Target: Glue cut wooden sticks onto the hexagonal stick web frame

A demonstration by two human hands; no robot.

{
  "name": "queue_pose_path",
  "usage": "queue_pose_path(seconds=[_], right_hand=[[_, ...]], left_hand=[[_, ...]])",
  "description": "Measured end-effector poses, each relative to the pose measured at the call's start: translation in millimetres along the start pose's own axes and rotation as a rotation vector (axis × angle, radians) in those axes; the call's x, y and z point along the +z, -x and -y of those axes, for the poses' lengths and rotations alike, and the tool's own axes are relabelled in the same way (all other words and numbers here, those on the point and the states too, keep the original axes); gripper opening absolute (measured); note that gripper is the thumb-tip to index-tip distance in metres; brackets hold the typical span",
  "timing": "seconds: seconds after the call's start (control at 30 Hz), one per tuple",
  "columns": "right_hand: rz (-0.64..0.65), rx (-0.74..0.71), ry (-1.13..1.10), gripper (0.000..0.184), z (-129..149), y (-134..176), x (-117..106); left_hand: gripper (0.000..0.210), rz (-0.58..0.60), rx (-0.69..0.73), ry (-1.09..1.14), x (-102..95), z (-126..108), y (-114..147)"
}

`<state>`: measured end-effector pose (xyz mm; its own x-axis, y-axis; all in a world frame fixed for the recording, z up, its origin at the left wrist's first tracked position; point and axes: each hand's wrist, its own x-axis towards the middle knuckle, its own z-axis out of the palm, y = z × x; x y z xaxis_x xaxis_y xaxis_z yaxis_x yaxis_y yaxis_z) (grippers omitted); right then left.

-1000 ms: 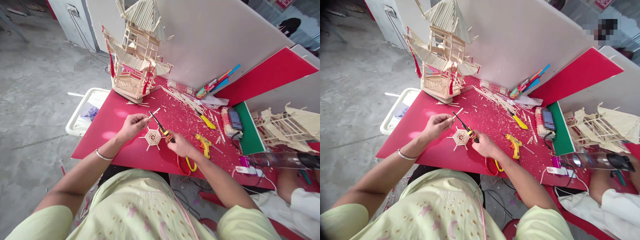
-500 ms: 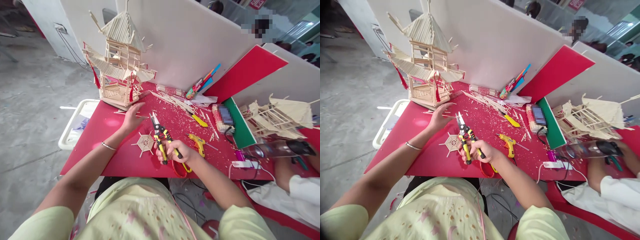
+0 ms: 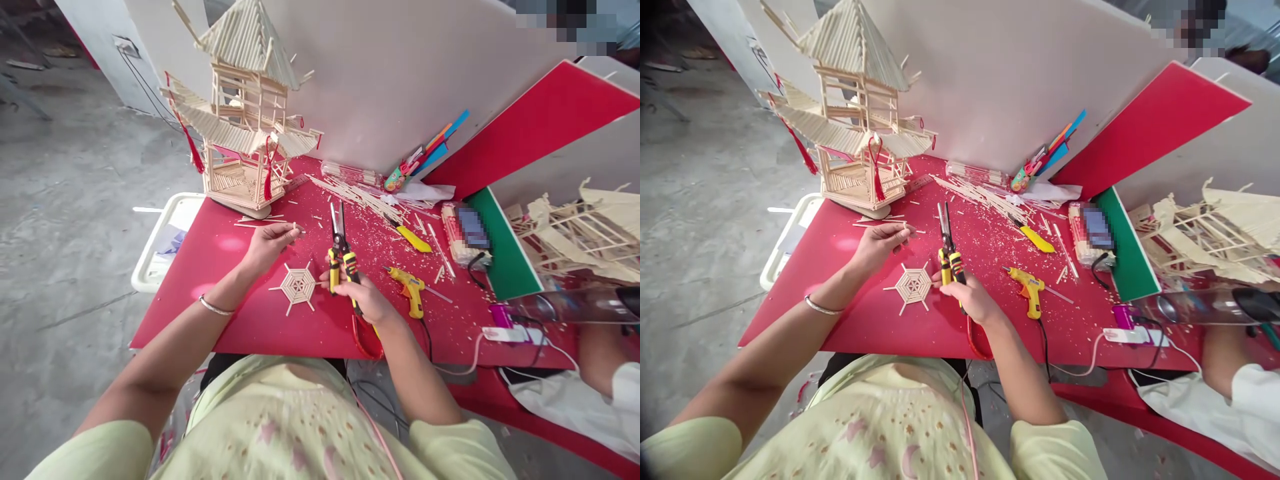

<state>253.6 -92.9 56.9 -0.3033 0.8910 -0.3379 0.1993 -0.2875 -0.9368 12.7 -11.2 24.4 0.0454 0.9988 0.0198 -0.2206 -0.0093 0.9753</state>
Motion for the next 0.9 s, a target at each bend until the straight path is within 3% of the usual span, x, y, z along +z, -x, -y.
queue_pose_path(seconds=[0.1, 0.2, 0.27, 0.43, 0.63, 0.73, 0.83, 0.9], right_hand=[[-0.252, -0.072, 0.443, 0.041, -2.9, -16.7, -1.8], [-0.314, -0.199, 0.838, 0.063, -2.4, -26.2, 4.5], [-0.332, -0.236, 0.973, 0.07, -3.1, -27.7, 11.1], [-0.355, -0.256, 1.032, 0.072, -9.3, -30.6, 13.9], [-0.575, -0.103, 1.157, 0.066, -14.5, -67.8, -14.0], [-0.609, -0.081, 1.194, 0.073, -10.8, -79.1, -26.9], [-0.574, -0.225, 1.181, 0.079, -3.5, -58.4, -34.2], [-0.573, -0.319, 1.095, 0.07, -2.5, -28.7, -37.2]], left_hand=[[0.039, 0.007, -0.033, 0.014, 4.6, -0.1, 3.4], [0.04, 0.017, -0.005, 0.029, 7.6, -1.8, 6.4], [0.037, 0.032, 0.03, 0.002, 7.9, -4.0, 8.2], [0.032, 0.03, 0.044, -0.03, 5.8, -4.9, 10.2], [0.032, -0.048, -0.076, -0.001, -1.2, 7.9, 1.7], [0.044, -0.094, -0.104, 0.029, -5.1, 9.8, -2.2], [0.042, -0.068, -0.154, 0.064, -6.1, 7.0, -1.8], [0.038, -0.036, -0.187, 0.084, -5.2, 4.4, 0.2]])
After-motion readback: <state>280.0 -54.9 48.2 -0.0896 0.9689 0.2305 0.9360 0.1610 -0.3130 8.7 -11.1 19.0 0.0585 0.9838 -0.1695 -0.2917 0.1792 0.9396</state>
